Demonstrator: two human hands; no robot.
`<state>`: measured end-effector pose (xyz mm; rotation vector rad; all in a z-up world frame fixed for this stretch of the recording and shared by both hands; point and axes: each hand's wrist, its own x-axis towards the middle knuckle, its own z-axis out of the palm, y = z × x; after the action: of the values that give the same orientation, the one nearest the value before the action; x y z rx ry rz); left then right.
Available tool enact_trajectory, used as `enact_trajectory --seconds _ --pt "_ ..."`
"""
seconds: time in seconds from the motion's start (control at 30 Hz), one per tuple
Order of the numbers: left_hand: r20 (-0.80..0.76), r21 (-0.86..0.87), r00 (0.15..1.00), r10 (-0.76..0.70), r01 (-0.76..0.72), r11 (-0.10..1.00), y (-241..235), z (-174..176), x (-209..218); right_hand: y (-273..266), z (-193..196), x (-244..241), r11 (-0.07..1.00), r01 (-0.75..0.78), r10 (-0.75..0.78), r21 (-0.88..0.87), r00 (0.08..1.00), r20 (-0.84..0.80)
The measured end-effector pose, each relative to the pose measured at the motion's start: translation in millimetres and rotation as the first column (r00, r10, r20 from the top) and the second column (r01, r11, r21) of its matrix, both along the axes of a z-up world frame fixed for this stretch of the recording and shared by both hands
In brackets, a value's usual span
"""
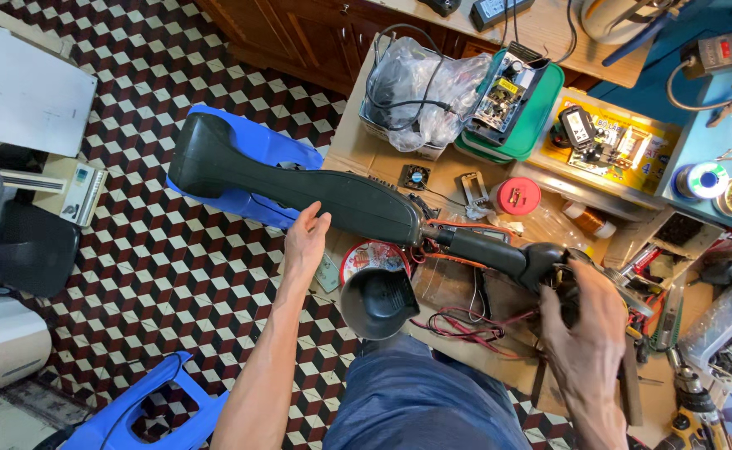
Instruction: The person disassembles a handheld electric device, removes the front housing, and uses a multimeter to test internal wires and components. They manipulate wires and a small cylindrical part while checking connections on the workbench.
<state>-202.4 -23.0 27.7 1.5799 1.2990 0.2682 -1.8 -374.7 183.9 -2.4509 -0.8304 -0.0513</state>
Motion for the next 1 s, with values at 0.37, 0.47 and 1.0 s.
enact_trajectory --seconds 0.37,0.47,1.0 --pt "0.248 0.551 0.857 -0.453 0.260 0.793 -120 102 75 -104 -66 27 0.977 0.101 -0.108 0.188 0.994 0.028" --pt "0.177 0.595 0.742 -0.646 0.443 0.671 -183 116 104 -123 -85 33 0.986 0.067 -0.078 0.153 0.995 0.065" --pt "0.257 0.435 0.863 -0.435 0.299 0.849 -305 111 110 -169 -38 8 0.922 0.293 -0.214 0.252 0.930 -0.300"
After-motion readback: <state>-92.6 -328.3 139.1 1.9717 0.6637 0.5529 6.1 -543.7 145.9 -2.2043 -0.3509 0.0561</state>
